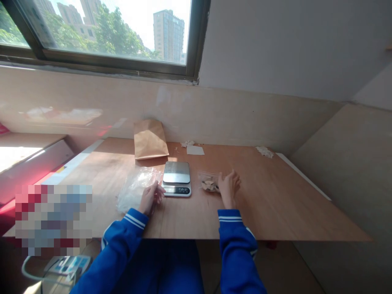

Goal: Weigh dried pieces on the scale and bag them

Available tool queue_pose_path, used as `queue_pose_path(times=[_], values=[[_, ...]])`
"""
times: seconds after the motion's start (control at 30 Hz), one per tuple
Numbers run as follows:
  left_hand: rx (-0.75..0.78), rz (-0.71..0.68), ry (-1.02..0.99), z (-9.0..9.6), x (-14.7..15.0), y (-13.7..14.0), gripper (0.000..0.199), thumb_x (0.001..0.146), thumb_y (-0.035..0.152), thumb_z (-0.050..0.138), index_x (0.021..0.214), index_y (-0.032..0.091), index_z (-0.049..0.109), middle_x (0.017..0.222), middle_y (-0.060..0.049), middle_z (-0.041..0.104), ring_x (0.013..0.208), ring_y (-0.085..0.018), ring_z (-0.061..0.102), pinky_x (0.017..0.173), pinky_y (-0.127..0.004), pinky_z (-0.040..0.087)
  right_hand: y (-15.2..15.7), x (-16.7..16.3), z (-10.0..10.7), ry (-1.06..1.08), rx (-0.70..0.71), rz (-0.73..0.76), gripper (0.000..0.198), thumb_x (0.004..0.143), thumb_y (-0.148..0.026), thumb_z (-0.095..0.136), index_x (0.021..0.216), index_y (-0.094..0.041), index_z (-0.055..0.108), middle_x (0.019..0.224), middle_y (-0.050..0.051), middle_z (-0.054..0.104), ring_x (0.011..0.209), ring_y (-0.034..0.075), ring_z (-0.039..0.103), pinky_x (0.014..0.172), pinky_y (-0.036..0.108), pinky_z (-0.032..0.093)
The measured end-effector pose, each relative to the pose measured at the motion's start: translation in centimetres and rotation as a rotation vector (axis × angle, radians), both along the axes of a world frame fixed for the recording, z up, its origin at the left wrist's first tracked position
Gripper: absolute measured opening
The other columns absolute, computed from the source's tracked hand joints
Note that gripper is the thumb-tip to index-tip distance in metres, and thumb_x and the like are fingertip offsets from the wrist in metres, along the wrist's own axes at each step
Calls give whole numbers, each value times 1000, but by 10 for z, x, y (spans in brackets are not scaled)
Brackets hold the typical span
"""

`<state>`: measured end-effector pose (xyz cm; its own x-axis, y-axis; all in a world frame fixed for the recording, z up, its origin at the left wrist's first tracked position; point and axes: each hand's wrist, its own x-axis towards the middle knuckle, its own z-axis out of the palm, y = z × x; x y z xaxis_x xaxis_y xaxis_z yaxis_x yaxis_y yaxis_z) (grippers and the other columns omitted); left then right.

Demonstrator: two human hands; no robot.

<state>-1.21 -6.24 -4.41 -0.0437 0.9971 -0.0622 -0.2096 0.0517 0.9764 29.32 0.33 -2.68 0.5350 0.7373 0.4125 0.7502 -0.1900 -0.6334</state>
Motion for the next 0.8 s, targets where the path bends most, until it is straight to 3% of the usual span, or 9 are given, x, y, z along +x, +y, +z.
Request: queue_pose_path(times=[0.1,0.23,0.43,0.6,0.7,0.8], values=[[2,0,0,2,0,-1,57,82,63,49,62,12,66,49,-3,58,39,-8,49,38,-19,34,-17,-31,-27,-234,-52,93,64,86,-48,46,137,-10,43,136,26,43,122,41,42,93,54,36],[15,25,-9,3,1,-2,58,81,64,50,61,12,66,48,-2,56,38,-8,47,38,-19,33,-20,-56,-55,-388,-182,162,51,87,-40,49,131,-14,51,138,23,41,124,39,40,100,53,30],[20,119,1,0,-1,0,57,80,65,50,59,13,65,45,-1,54,38,-9,45,38,-21,31,12,-42,-52,-426,-131,159,44,89,-33,46,128,-13,53,128,23,48,116,34,46,98,50,33],[79,209,128,2,-1,-6,57,85,61,44,58,15,64,46,-1,53,40,-10,44,40,-22,31,12,-38,-50,-388,40,137,56,90,-38,44,141,-16,38,148,22,29,133,37,30,103,56,27],[220,305,325,19,3,-8,49,91,53,40,68,17,66,59,-3,60,55,-14,55,53,-25,43,9,-36,-53,-308,126,163,56,92,-39,40,141,-14,37,150,22,26,137,34,24,106,55,26],[457,490,577,60,3,2,29,91,37,43,100,20,65,99,-8,65,88,-19,61,74,-30,49,9,-33,-55,-214,197,156,55,91,-34,39,140,-9,37,148,24,27,139,32,22,107,53,27]])
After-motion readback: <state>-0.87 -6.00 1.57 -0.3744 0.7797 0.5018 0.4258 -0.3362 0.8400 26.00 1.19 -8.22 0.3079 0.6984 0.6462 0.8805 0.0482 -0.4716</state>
